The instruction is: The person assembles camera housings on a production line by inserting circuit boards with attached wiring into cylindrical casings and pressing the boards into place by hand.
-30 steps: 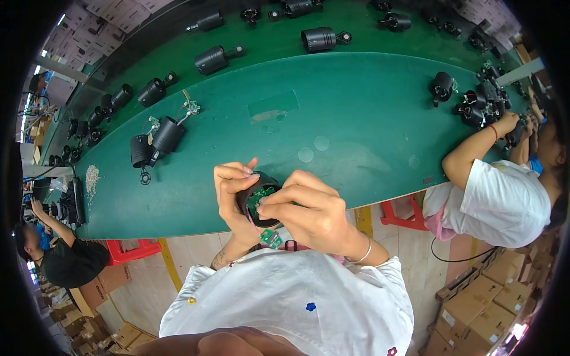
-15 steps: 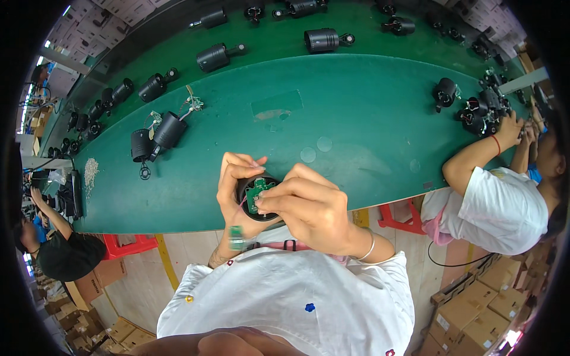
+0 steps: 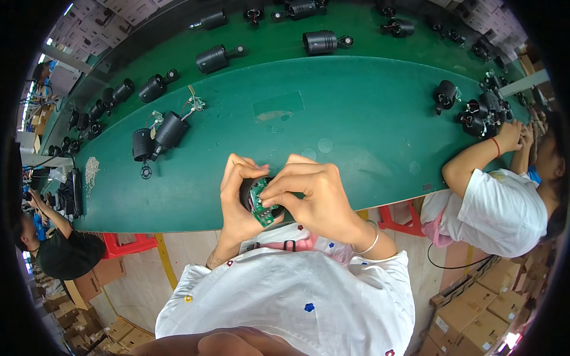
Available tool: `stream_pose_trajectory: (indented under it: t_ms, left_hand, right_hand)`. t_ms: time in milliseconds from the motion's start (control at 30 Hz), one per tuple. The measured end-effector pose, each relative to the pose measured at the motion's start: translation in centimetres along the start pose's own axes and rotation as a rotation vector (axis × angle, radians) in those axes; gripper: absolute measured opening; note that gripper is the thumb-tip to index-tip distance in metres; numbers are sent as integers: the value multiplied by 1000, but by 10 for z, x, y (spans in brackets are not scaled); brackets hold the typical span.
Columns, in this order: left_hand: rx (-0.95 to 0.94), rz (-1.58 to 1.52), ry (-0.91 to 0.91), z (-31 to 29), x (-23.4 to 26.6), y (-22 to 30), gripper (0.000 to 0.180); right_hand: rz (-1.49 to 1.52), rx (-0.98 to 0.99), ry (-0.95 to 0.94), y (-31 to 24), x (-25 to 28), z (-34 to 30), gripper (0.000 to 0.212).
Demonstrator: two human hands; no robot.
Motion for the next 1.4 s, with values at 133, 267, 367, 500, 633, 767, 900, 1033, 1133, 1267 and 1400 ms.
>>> stream_pose_trajectory:
  t_ms: [133,267,367,500,633,767,900,1033,1133,1267,1400]
  left_hand:
    - [-48,-5,43,0,1,-2,44]
    - [-128,-29,74,-2,4,-2,41]
    - [-137,-24,48,-5,7,-2,41]
    - [-141,14,91,-9,7,-4,42]
    - [-138,20,84,-10,10,-6,40]
    - [-140,4,53,-9,10,-8,40]
    - [-159,-25,31,-8,7,-7,43]
    - [-117,-229,47,-7,4,-4,53]
    - [-110,-199,94,-11,4,-12,62]
    - [-116,-170,134,-13,5,-15,68]
    - [-150,-167,116,-15,4,-14,64]
  right_hand:
    - [-140,133,117,-8,-12,-8,19]
    - [-235,213,186,-13,-13,-13,18]
    - [-14,60,49,-3,-10,-9,16]
    - [-173,201,90,-13,-17,-11,19]
    - [-214,292,90,-9,-21,-15,20]
    - [-160,262,121,-7,-19,-13,23]
    - [-31,43,249,-3,-12,-7,29]
    - [311,-172,103,14,-25,-4,42]
    - [374,-207,80,20,-29,-8,45]
    - [440,-220,45,23,-32,-10,48]
    - [454,-149,14,21,-32,-8,49]
Point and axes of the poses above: each hand's wrist, its own z-axis towards the middle knuckle, its own x-axis out of the back of the hand, y = z × x, the point moved 5 cm from there along z, towards the middle knuckle
